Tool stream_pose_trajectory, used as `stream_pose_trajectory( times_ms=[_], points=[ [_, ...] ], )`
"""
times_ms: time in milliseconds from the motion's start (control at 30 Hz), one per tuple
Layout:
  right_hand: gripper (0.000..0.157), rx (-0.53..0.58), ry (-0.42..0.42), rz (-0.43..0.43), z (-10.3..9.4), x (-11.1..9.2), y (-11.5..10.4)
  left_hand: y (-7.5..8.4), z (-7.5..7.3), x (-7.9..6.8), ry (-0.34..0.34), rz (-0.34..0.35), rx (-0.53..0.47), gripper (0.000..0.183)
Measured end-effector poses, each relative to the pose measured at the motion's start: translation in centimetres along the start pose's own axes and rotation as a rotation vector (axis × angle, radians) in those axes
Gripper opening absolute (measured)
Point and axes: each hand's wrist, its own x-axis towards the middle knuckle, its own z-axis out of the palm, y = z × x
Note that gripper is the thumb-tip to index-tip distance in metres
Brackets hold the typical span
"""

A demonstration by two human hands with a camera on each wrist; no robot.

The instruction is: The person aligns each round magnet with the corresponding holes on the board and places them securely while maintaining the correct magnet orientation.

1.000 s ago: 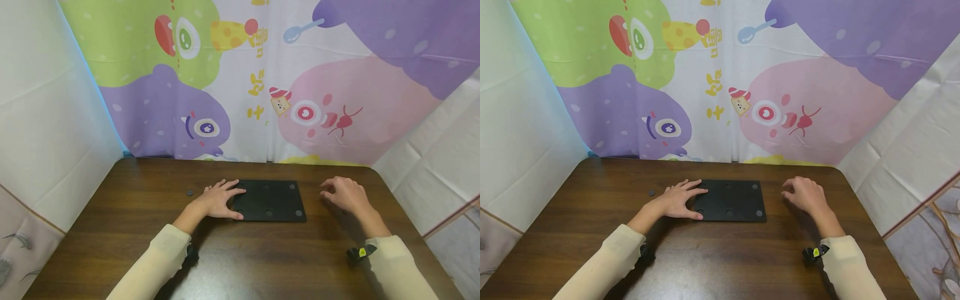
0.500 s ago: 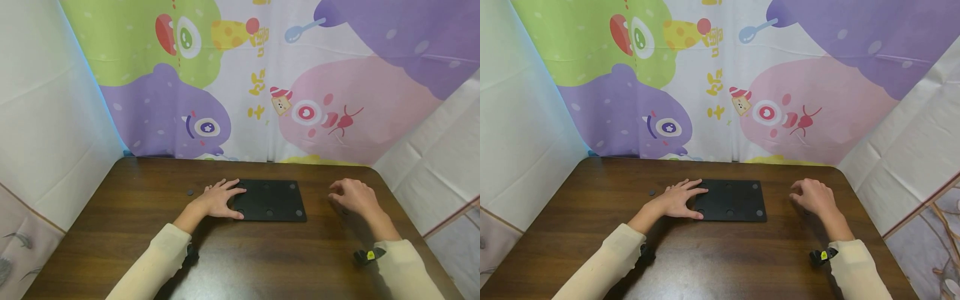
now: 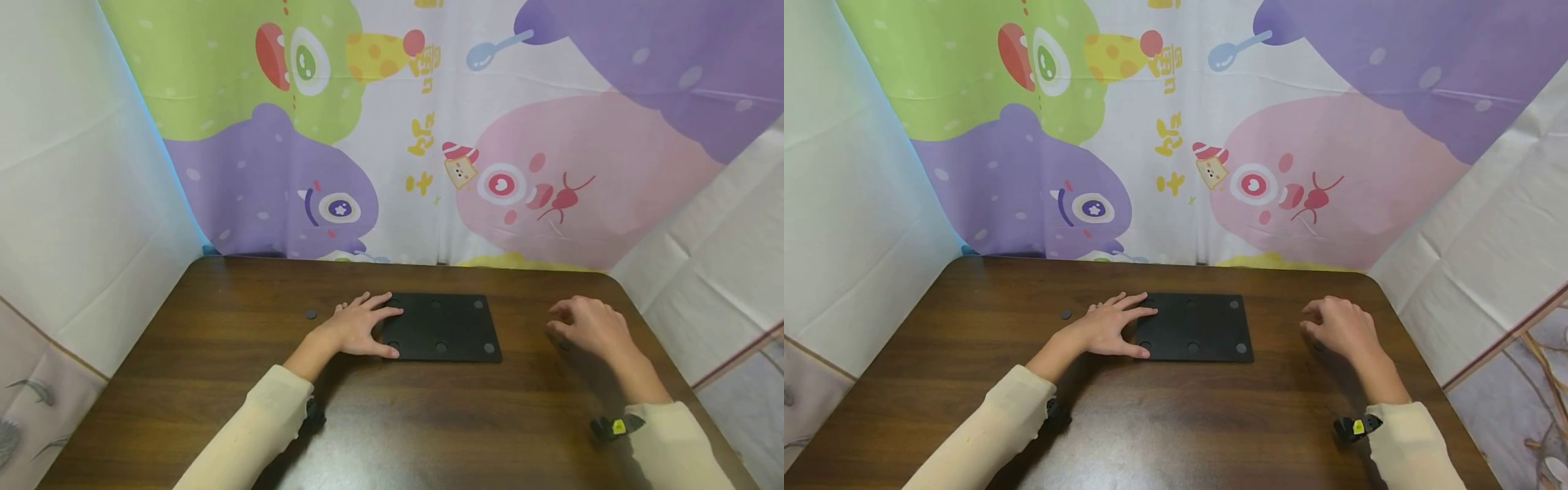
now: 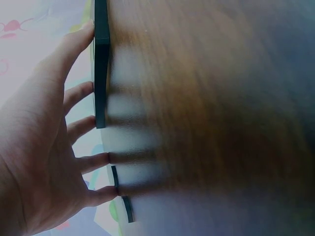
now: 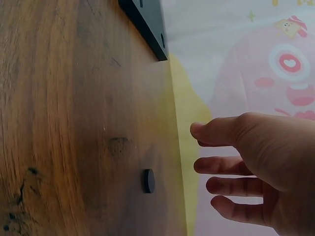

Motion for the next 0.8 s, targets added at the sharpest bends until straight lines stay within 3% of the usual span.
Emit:
stream_pose_trajectory(
  times_ms=[167,567,800],
  points=[
    [0.032,0.005,0.011,-0.004,-0.2,-0.2,0.4,1.2,-0.8,-0.9,-0.006,-0.002,0.050,0.092],
    [0.033,-0.001,0.009,-0.011,-0.2,-0.4,0.6,0.8,-0.6,-1.1,0.005,0.010,0.004,0.094],
    [0.034,-0.003,0.002,-0.016,-0.4,-0.5,0.6,1.3,-0.9,-1.2,-0.004,-0.006,0.050,0.090]
  ],
)
